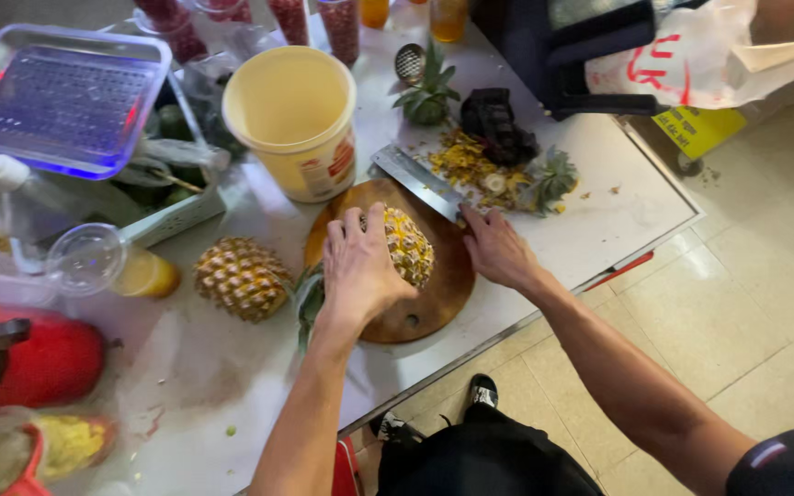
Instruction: The person peels and slices several pineapples using a large knife on a wooden cutting board, placing the prepared fruit and waste into separate containers.
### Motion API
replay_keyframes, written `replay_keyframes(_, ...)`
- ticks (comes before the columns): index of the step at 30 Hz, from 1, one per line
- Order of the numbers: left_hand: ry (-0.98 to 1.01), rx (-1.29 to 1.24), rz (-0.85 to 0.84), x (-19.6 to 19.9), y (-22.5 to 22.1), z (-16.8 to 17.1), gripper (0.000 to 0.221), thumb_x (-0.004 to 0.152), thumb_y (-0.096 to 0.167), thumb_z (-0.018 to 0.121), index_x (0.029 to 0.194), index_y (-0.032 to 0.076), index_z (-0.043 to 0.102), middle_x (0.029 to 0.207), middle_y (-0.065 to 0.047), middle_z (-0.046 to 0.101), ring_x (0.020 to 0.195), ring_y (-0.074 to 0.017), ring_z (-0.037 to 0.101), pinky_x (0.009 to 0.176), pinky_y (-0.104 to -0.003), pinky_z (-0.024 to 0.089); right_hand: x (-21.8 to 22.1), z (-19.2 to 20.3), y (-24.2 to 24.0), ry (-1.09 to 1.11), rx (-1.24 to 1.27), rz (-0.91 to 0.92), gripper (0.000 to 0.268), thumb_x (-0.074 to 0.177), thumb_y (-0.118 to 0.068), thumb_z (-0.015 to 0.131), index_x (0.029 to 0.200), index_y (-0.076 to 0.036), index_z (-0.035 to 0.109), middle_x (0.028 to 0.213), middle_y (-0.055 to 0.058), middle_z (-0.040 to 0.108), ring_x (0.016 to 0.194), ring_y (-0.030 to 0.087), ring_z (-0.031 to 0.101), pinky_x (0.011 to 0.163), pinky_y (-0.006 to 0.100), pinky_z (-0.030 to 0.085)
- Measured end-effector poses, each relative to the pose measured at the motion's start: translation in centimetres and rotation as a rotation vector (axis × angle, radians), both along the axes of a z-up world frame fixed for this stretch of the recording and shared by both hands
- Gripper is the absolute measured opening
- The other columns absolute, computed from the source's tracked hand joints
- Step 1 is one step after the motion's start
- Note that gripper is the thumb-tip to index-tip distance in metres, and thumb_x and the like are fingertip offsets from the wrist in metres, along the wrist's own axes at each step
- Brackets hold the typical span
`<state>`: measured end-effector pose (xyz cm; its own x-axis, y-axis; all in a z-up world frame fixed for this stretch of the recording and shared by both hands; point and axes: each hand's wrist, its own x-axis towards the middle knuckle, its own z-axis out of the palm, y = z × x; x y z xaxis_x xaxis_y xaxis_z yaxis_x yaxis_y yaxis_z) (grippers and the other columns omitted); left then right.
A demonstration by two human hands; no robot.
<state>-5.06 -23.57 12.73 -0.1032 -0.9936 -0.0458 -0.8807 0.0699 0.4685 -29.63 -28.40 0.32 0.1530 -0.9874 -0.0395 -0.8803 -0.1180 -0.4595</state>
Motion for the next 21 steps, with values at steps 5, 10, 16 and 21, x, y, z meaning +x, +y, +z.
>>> replay_keyframes(5, -0.057, -0.041, -0.041, -3.8, -4.7, -4.9, 0.128, 0.04, 0.029, 0.103, 0.147, 0.003, 0.037, 0.141, -0.019, 0.047, 0.13, -0.0418, 0.044, 0.107, -0.053, 0.04, -2.7, 1.2, 3.2, -0.346, 0.03, -0.02, 0.045, 0.104, -0.032, 0.056, 0.14, -0.007, 0.049, 0.096, 0.021, 0.072, 0.088, 0.042, 0.071, 0.078, 0.049, 0.054)
replay_keyframes(10, -0.133, -0.041, -0.077, -4.9, -6.6, -7.1, 0.129, 0.038, 0.031, 0.104, 0.144, 0.0, 0.038, 0.14, -0.021, 0.048, 0.13, -0.0423, 0.044, 0.109, -0.054, 0.04, -3.3, 5.6, 7.0, -0.439, 0.267, -0.065, 0.053, 0.101, -0.034, 0.052, 0.148, -0.013, 0.039, 0.071, 0.02, 0.067, 0.066, 0.041, 0.069, 0.065, 0.05, 0.052)
replay_keyframes(16, -0.186, 0.098, -0.024, -4.9, -6.1, -6.6, 0.12, 0.049, 0.035, 0.1, 0.147, 0.003, 0.039, 0.135, -0.02, 0.052, 0.127, -0.0408, 0.05, 0.102, -0.055, 0.044, -2.8, 7.3, 8.1, -0.374, 0.199, -0.051, 0.045, 0.105, -0.04, 0.042, 0.145, -0.018, 0.046, 0.067, 0.017, 0.069, 0.063, 0.042, 0.068, 0.06, 0.053, 0.051)
replay_keyframes(21, -0.146, 0.073, -0.034, -4.7, -6.2, -6.9, 0.112, 0.052, 0.041, 0.097, 0.142, 0.001, 0.044, 0.134, -0.021, 0.055, 0.125, -0.0418, 0.052, 0.097, -0.056, 0.046, -2.1, 7.7, 8.9, -0.289, 0.192, -0.023, 0.045, 0.104, -0.041, 0.046, 0.143, -0.019, 0.048, 0.065, 0.019, 0.068, 0.06, 0.043, 0.066, 0.057, 0.055, 0.05)
